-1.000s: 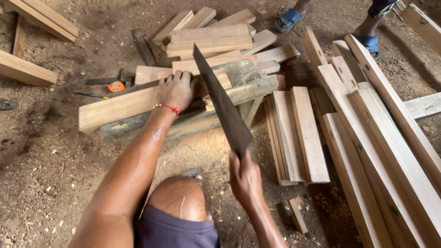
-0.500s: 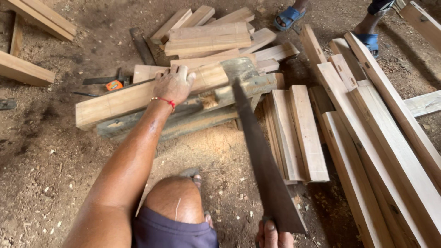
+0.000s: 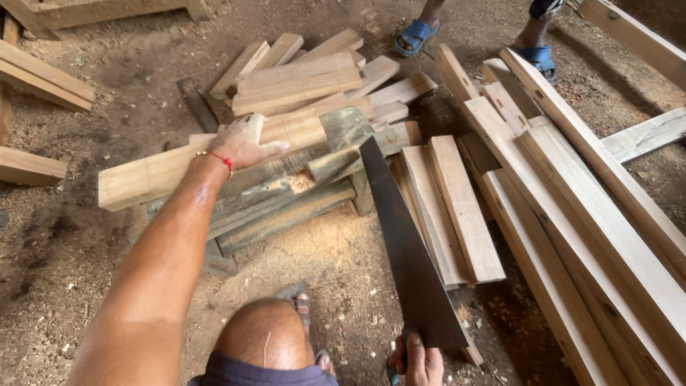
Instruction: The person saws a piece of wood with a handsaw while holding it in place by hand on a low wooden workbench.
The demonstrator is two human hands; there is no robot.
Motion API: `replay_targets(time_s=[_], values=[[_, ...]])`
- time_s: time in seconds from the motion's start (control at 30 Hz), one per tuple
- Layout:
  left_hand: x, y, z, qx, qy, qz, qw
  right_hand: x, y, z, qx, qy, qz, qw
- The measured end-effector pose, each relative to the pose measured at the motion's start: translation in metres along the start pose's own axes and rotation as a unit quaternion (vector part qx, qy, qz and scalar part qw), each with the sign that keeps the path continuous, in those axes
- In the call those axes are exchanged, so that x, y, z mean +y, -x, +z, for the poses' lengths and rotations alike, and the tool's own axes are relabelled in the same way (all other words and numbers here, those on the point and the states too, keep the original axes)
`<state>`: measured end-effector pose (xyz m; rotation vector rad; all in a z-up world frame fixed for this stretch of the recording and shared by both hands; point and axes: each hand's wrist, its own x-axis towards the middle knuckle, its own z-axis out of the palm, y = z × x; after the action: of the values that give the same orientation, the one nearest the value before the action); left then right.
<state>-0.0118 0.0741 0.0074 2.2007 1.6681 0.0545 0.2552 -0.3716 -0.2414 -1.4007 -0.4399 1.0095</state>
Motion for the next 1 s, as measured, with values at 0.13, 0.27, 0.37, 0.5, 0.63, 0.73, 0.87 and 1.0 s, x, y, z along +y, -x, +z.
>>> replay_targets(time_s=[0.13,0.27,0.37,0.5,0.63,0.73,0.87,1.0], values=[[0.026,0.023,-0.016,0.017,-0.157,0.043,0.986,-0.001,0.0,-0.002,-0.018,0.022,0.008,1.0],[0.029,0.043,-0.011,-0.033,-0.128,0.07,0.989,-0.01,0.002,0.002,-0.013,0.017,0.032,0.999],[0.015,0.056,-0.006,-0.059,-0.015,0.112,0.992,-0.009,0.002,0.003,-0.012,0.03,0.02,0.999],[0.004,0.069,0.006,-0.035,-0.053,0.168,0.984,-0.006,0.001,0.001,-0.026,0.05,0.014,0.998],[-0.006,0.061,0.022,0.011,-0.099,0.08,0.992,-0.016,0.003,0.002,-0.059,0.082,-0.014,0.995],[-0.008,0.053,0.032,0.023,-0.109,0.049,0.993,-0.033,0.007,0.009,-0.045,0.086,0.013,0.995],[-0.001,0.05,0.039,0.007,-0.088,0.078,0.993,-0.05,0.006,0.016,-0.069,0.11,0.004,0.992],[-0.005,0.05,0.041,0.008,-0.116,0.119,0.986,-0.067,0.014,0.027,-0.058,0.067,-0.017,0.996]])
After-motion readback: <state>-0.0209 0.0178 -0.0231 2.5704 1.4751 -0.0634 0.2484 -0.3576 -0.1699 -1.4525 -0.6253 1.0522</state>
